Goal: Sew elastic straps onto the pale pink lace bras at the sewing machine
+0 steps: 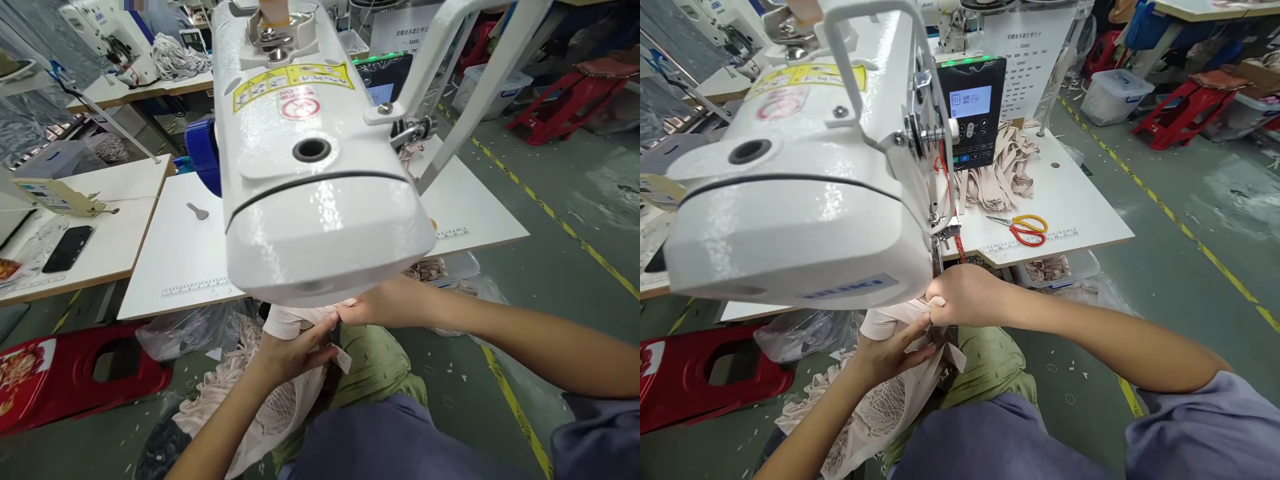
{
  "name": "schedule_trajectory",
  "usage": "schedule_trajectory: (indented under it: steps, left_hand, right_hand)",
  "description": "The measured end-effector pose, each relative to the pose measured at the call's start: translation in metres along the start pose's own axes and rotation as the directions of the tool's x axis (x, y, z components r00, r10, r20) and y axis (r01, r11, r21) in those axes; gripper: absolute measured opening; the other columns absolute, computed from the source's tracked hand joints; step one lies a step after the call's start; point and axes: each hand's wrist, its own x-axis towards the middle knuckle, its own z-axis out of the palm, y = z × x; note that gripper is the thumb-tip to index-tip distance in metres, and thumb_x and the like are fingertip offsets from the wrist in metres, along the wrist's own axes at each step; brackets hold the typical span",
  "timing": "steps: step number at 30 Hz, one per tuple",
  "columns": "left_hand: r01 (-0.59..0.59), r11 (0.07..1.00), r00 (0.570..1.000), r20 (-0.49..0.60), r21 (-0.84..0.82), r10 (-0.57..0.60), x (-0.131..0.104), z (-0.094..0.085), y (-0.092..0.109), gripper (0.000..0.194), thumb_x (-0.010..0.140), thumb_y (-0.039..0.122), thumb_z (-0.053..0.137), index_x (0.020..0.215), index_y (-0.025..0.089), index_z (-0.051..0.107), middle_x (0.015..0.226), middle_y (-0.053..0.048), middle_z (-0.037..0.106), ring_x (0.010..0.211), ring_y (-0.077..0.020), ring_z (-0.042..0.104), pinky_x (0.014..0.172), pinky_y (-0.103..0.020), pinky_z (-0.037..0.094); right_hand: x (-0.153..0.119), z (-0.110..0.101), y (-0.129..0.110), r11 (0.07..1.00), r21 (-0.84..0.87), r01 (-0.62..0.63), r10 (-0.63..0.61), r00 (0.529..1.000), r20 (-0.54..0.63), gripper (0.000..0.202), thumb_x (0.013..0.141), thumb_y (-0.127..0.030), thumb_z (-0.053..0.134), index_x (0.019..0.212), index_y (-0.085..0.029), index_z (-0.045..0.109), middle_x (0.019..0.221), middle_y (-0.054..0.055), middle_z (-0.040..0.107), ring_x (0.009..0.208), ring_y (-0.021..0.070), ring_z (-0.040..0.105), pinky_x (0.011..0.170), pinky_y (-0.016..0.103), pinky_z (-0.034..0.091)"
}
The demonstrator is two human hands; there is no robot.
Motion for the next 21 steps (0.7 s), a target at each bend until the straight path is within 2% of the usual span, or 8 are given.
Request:
schedule_trajectory:
  steps: [3,5,7,8,12,15,18,21]
  left_hand:
    - [0.077,0.997,0.994,0.078,-0.012,-0.075,0.003,-0.004,0.006,0.047,0.090,0.028,0.064,0.136,0.020,0.056,0.106,-0.010,0.071,0.097,-0.0253,0.069,0.098,-0.044,0.055]
    - [0.168,0.986,0.980,0.113,-0.009,-0.166,0.006,-0.007,0.013,0.047,0.089,0.026,0.063,0.136,0.019,0.056,0.105,-0.011,0.071,0.094,-0.0256,0.068,0.092,-0.042,0.057]
    - [0.251,0.968,0.960,0.128,0.003,-0.249,0.009,-0.009,0.021,0.047,0.089,0.025,0.062,0.136,0.020,0.056,0.110,-0.012,0.069,0.097,-0.0277,0.067,0.089,-0.042,0.057]
    - [0.280,0.960,0.952,0.130,0.005,-0.278,0.011,-0.010,0.024,0.048,0.089,0.025,0.062,0.136,0.021,0.056,0.111,-0.012,0.069,0.099,-0.0284,0.066,0.089,-0.042,0.057]
    - [0.342,0.939,0.931,0.148,-0.029,-0.334,0.016,-0.011,0.034,0.052,0.091,0.023,0.059,0.142,0.024,0.049,0.115,-0.011,0.067,0.104,-0.0268,0.064,0.094,-0.040,0.054]
    - [0.360,0.931,0.926,0.145,-0.054,-0.349,0.019,-0.010,0.037,0.051,0.093,0.021,0.057,0.143,0.022,0.047,0.118,-0.011,0.067,0.107,-0.0257,0.064,0.096,-0.038,0.053]
    - [0.343,0.939,0.931,0.138,-0.021,-0.337,0.022,-0.010,0.038,0.050,0.092,0.018,0.057,0.141,0.021,0.049,0.113,-0.011,0.068,0.104,-0.0256,0.065,0.096,-0.039,0.053]
    - [0.327,0.944,0.936,0.127,0.038,-0.330,0.025,-0.012,0.039,0.051,0.090,0.015,0.057,0.140,0.023,0.050,0.108,-0.011,0.069,0.101,-0.0270,0.066,0.094,-0.041,0.053]
  right_hand:
    - [-0.006,0.009,0.008,1.000,-0.002,0.026,-0.026,0.996,-0.086,0.013,0.079,-0.016,0.056,0.066,-0.018,0.054,0.060,-0.002,0.048,0.056,0.0129,0.041,0.056,0.026,0.029]
    - [-0.012,0.020,0.016,0.997,0.002,0.076,-0.073,0.966,-0.248,0.010,0.085,-0.022,0.058,0.087,-0.018,0.066,0.083,0.006,0.064,0.077,0.0204,0.056,0.068,0.029,0.041]
    - [-0.017,0.032,0.025,0.990,-0.004,0.138,-0.129,0.911,-0.393,0.019,0.091,-0.028,0.056,0.101,-0.018,0.069,0.108,0.013,0.065,0.102,0.0270,0.058,0.083,0.037,0.046]
    - [-0.019,0.036,0.029,0.987,-0.008,0.161,-0.149,0.889,-0.432,0.021,0.093,-0.028,0.053,0.101,-0.019,0.070,0.113,0.014,0.064,0.107,0.0280,0.057,0.088,0.040,0.046]
    - [-0.019,0.042,0.035,0.978,0.043,0.204,-0.160,0.867,-0.471,0.021,0.092,-0.022,0.052,0.088,-0.021,0.073,0.100,0.010,0.066,0.099,0.0241,0.060,0.092,0.041,0.047]
    - [-0.015,0.035,0.032,0.978,0.081,0.190,-0.132,0.876,-0.465,0.017,0.087,-0.019,0.057,0.085,-0.021,0.074,0.095,0.008,0.066,0.096,0.0232,0.060,0.091,0.040,0.048]
    - [-0.014,0.032,0.031,0.981,0.090,0.173,-0.116,0.888,-0.445,0.016,0.085,-0.017,0.059,0.082,-0.022,0.074,0.093,0.006,0.067,0.096,0.0225,0.060,0.089,0.037,0.049]
    - [-0.017,0.040,0.034,0.979,0.035,0.201,-0.157,0.851,-0.502,0.017,0.090,-0.020,0.058,0.085,-0.022,0.073,0.094,0.006,0.068,0.095,0.0216,0.061,0.087,0.036,0.049]
